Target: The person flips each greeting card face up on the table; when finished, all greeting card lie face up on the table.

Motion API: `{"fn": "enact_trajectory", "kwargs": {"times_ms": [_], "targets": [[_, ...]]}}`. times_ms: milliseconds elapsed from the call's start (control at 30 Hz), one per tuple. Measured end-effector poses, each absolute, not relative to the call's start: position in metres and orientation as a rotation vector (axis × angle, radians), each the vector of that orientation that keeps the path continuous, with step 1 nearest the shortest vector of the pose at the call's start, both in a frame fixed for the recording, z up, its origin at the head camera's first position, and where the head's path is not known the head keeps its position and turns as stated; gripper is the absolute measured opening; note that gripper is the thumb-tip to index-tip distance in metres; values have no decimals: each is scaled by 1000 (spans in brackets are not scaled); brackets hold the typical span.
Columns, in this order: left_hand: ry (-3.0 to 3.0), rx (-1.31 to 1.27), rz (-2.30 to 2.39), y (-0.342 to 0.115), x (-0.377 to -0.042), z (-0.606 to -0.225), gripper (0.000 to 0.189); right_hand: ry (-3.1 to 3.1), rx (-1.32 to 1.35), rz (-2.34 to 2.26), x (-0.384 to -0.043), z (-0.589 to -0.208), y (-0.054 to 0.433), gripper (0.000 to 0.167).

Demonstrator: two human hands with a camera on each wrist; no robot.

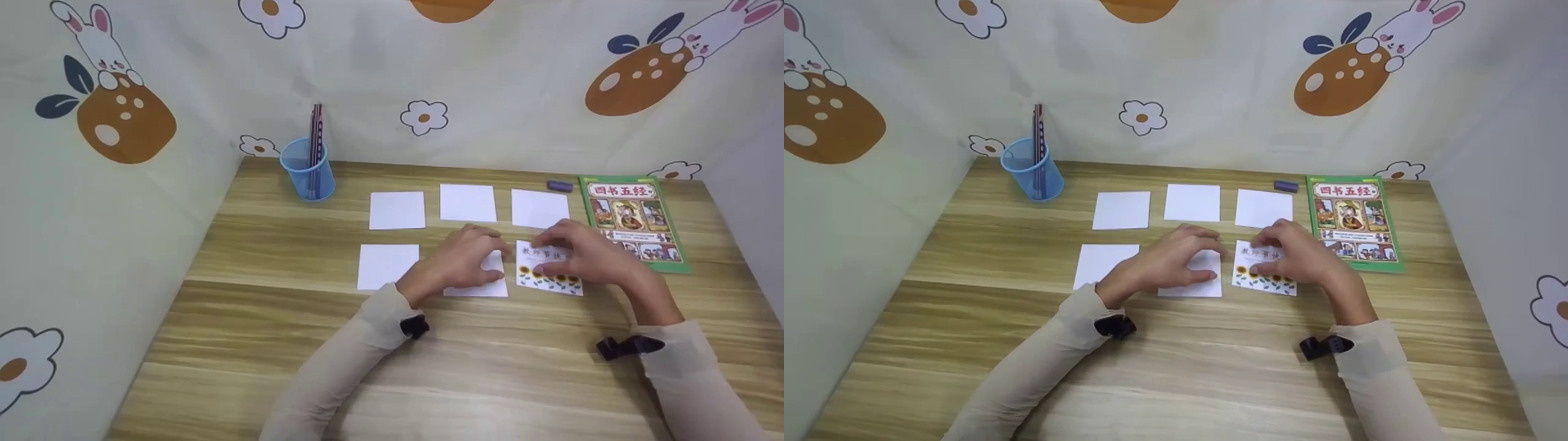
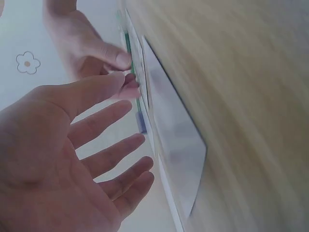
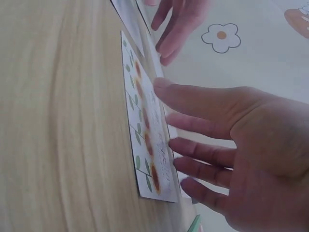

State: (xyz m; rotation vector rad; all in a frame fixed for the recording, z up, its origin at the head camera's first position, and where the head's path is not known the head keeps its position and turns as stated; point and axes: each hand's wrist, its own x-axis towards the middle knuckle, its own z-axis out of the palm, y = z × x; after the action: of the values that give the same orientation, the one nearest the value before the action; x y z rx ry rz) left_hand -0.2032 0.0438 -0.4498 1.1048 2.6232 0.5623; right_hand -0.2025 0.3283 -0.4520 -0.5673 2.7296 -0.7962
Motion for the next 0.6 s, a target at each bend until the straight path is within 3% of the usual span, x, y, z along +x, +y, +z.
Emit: {"fn": "enact_trajectory", "kwargs": {"times_ms": [333,600], "targets": [[2622,1079,583,14,-207,-456,51,2705,-592,-823,-201,-448,327,40],[2572,1015,659,-4,-208,-455,56,2702,-765,-921,-207,-449,284,33]]}}
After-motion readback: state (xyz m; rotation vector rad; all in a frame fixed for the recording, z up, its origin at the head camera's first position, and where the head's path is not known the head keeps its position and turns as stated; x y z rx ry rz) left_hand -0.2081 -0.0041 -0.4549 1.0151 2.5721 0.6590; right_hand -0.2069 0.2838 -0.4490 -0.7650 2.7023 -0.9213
